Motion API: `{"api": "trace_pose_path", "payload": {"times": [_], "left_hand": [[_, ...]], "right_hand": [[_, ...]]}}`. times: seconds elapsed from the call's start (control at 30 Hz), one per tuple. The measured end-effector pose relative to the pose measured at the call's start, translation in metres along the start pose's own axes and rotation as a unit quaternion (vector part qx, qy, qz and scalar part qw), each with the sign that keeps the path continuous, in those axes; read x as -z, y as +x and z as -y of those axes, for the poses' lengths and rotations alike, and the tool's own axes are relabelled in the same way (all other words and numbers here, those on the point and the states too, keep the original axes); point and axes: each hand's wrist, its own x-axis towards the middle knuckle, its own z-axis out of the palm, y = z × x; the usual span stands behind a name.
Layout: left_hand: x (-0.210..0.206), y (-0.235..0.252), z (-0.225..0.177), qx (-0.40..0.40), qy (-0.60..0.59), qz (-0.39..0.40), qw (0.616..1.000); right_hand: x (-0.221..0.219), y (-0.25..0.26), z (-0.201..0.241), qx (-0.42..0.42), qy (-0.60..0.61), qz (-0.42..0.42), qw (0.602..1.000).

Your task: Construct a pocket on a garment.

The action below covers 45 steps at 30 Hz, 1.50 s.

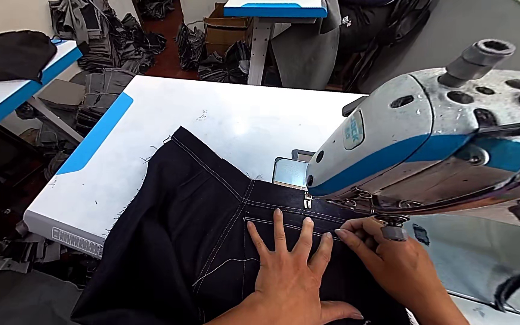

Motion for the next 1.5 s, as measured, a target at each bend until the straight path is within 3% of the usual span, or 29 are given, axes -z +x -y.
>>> {"api": "trace_pose_path", "payload": {"times": [0.33, 0.57, 0.9, 1.17, 1.33, 1.5], "left_hand": [[-0.005, -0.001, -0.001, -0.003, 0.017, -0.029, 0.999], [-0.013, -0.002, -0.001, -0.009, 0.041, -0.09, 0.995], [-0.012, -0.003, -0.004, -0.009, 0.042, -0.092, 0.995], [-0.017, -0.002, -0.002, -0.015, 0.06, -0.122, 0.991], [-0.022, -0.002, -0.001, -0.024, 0.074, -0.165, 0.983], [-0.024, -0.002, 0.0, -0.029, 0.093, -0.179, 0.979]], "right_hand": [[-0.001, 0.0, -0.002, 0.001, 0.001, 0.005, 1.0], [0.0, 0.001, -0.004, 0.007, 0.002, 0.02, 1.0], [0.002, 0.002, -0.006, 0.033, -0.013, 0.029, 0.999], [-0.003, -0.004, 0.001, 0.008, -0.024, -0.023, 0.999], [0.012, -0.027, 0.014, -0.042, 0.078, -0.16, 0.983], [-0.001, -0.057, 0.032, 0.014, -0.053, -0.052, 0.997]]}}
